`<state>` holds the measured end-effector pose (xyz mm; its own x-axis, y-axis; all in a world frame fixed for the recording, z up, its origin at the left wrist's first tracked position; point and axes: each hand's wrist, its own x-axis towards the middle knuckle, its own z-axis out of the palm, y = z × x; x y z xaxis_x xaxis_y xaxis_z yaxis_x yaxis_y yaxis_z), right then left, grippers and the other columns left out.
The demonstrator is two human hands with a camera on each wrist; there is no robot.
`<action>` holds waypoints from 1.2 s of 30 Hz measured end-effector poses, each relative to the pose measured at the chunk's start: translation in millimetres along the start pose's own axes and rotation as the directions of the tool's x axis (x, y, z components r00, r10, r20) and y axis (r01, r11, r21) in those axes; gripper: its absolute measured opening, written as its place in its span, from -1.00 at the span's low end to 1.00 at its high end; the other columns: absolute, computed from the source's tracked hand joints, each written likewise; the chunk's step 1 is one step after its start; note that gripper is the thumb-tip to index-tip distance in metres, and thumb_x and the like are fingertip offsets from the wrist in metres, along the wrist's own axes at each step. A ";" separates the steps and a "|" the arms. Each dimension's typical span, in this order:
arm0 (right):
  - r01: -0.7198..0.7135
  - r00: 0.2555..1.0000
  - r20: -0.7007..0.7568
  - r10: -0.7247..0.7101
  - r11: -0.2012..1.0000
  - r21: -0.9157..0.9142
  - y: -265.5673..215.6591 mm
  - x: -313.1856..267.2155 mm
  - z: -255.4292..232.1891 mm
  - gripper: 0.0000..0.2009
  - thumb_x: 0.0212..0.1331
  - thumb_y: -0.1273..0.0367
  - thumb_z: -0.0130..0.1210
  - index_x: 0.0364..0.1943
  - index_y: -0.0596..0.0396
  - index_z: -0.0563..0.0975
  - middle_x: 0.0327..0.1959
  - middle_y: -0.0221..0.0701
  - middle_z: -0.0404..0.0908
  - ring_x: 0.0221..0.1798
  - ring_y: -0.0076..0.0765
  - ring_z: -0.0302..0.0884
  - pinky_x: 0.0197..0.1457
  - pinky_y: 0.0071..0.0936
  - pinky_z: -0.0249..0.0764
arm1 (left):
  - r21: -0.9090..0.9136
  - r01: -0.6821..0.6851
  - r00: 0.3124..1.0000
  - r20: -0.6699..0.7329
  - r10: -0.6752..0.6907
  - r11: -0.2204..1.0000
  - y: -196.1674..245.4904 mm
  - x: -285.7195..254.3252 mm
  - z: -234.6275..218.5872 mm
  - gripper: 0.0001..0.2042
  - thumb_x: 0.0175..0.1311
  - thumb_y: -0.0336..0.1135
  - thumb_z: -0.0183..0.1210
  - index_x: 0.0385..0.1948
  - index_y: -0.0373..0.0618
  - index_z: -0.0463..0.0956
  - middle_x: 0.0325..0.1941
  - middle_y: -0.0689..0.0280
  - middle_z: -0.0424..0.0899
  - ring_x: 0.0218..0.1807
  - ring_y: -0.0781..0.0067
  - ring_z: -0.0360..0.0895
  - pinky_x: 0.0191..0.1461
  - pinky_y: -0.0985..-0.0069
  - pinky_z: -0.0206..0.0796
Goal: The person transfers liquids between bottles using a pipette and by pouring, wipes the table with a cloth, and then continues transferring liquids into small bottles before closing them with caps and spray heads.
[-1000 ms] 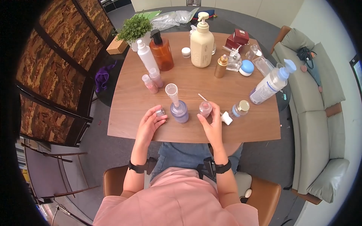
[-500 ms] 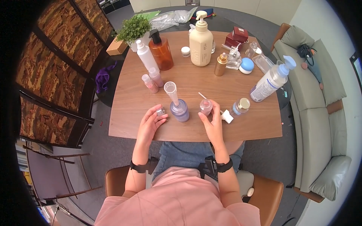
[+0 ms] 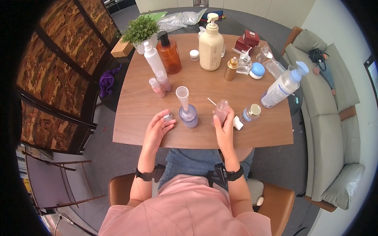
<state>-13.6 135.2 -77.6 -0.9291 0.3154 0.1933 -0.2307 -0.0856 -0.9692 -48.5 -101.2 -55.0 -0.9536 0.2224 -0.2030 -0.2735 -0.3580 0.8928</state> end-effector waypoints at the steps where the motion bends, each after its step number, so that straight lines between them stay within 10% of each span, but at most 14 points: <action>1: 0.013 1.000 -0.025 -0.014 0.999 -0.036 -6.8 -1.8 1.5 -0.53 0.30 0.47 0.03 0.26 0.14 0.17 0.06 -0.30 0.39 0.09 -0.42 0.37 0.23 -0.43 0.29 | 0.008 0.008 1.000 0.002 -0.008 1.000 0.1 0.0 -0.6 -0.63 0.47 -0.36 -0.14 0.24 -0.29 0.27 0.19 0.17 0.46 0.11 0.31 0.55 0.18 0.47 0.41; 12: 0.307 0.950 0.049 -0.309 0.887 -0.346 -129.4 9.7 14.6 -0.45 0.11 0.50 0.23 0.18 0.20 0.24 0.08 -0.20 0.40 0.06 -0.26 0.43 0.17 -0.34 0.35 | -0.030 0.015 1.000 0.009 -0.014 0.999 -0.6 -0.2 -2.2 -0.64 0.47 -0.36 -0.11 0.23 -0.29 0.28 0.17 0.19 0.46 0.11 0.33 0.55 0.18 0.48 0.41; 17: 0.672 0.716 0.328 -0.616 0.482 -0.562 -168.9 24.2 18.0 -0.40 -0.02 0.44 0.34 0.15 0.14 0.33 -0.03 -0.17 0.50 -0.03 -0.03 0.45 0.05 -0.24 0.35 | -0.030 0.005 1.000 0.005 -0.005 1.000 1.4 -0.4 0.4 -0.64 0.48 -0.37 -0.14 0.23 -0.30 0.28 0.19 0.16 0.44 0.11 0.30 0.55 0.18 0.49 0.42; 26: 0.647 0.632 0.411 -0.657 0.156 -0.746 -190.9 30.7 26.3 -0.41 -0.20 0.54 0.27 0.10 0.01 0.49 -0.05 -0.32 0.53 -0.02 -0.10 0.44 0.09 -0.16 0.27 | -0.038 -0.004 1.000 0.023 0.005 0.999 -0.8 -0.7 -2.0 -0.65 0.49 -0.36 -0.15 0.23 -0.30 0.28 0.16 0.17 0.46 0.11 0.32 0.55 0.18 0.49 0.42; 36: 0.612 0.652 0.415 -0.635 0.117 -0.782 -190.2 33.1 27.4 -0.44 -0.22 0.55 0.24 0.05 -0.07 0.55 -0.04 -0.39 0.52 0.03 -0.15 0.43 0.26 -0.03 0.24 | -0.037 0.005 1.000 0.018 -0.005 0.999 -1.0 -0.1 -2.3 -0.65 0.49 -0.36 -0.14 0.22 -0.29 0.29 0.15 0.17 0.46 0.11 0.31 0.55 0.18 0.48 0.42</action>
<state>-8.3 136.1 117.3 -0.5793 -0.1323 0.8043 -0.3691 0.9224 -0.1141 -48.4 -103.0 -56.7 -0.9499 0.2403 -0.1999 -0.2831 -0.3904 0.8761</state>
